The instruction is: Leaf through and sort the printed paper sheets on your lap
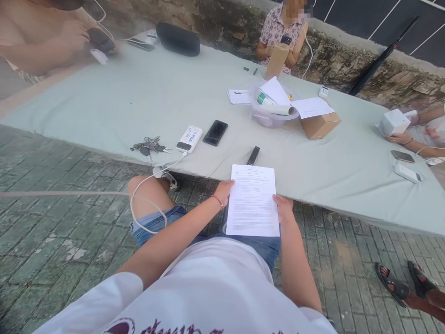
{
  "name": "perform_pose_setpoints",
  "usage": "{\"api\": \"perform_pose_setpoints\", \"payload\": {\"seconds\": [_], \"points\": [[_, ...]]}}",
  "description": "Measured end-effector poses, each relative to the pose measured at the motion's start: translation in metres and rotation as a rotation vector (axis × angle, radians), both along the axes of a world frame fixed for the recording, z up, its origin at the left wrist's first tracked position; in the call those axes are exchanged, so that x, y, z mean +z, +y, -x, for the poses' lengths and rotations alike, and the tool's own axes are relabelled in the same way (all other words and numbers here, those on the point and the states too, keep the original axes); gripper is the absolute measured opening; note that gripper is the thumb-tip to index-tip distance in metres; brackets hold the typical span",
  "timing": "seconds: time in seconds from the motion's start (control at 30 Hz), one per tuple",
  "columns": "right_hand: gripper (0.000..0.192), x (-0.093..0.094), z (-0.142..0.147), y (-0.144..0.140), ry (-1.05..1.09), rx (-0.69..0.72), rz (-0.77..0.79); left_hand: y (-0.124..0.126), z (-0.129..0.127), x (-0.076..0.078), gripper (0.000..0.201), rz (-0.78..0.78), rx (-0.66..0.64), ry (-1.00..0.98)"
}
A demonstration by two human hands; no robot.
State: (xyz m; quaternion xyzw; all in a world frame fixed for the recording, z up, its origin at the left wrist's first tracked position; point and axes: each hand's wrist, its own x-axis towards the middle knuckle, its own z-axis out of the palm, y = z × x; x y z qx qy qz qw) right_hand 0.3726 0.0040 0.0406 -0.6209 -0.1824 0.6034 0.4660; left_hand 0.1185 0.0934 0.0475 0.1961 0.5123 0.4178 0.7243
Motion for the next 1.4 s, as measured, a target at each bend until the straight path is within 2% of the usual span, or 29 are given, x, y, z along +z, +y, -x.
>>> {"api": "perform_pose_setpoints", "payload": {"seconds": [0.2, 0.27, 0.4, 0.5, 0.6, 0.7, 0.87, 1.2, 1.4], "points": [[0.035, -0.010, -0.008, 0.001, 0.006, -0.089, -0.002, 0.005, -0.006, 0.000, 0.015, -0.049, -0.085, 0.087], [0.031, -0.013, -0.010, 0.000, -0.016, -0.153, -0.003, 0.000, -0.007, -0.002, 0.016, -0.101, -0.134, 0.162], [0.026, -0.016, -0.006, -0.003, -0.090, -0.249, 0.003, -0.014, -0.009, -0.006, 0.008, -0.199, -0.171, 0.266], [0.027, -0.014, 0.002, -0.007, -0.135, -0.249, -0.046, -0.023, -0.010, -0.008, 0.009, -0.205, -0.186, 0.373], [0.034, -0.012, 0.006, -0.011, -0.169, -0.191, -0.069, -0.028, -0.009, -0.012, 0.017, -0.192, -0.222, 0.454], [0.037, -0.011, 0.006, -0.015, -0.186, -0.138, -0.067, -0.033, -0.007, -0.018, 0.023, -0.188, -0.242, 0.439], [0.037, -0.009, 0.003, -0.014, -0.233, -0.134, -0.088, -0.038, -0.005, -0.024, 0.021, -0.235, -0.252, 0.407], [0.035, 0.005, 0.004, -0.010, -0.312, -0.100, -0.104, -0.042, -0.004, -0.019, 0.018, -0.249, -0.242, 0.333], [0.035, 0.005, 0.007, -0.011, -0.373, -0.103, -0.129, -0.044, -0.006, -0.026, 0.020, -0.243, -0.200, 0.241]]}}
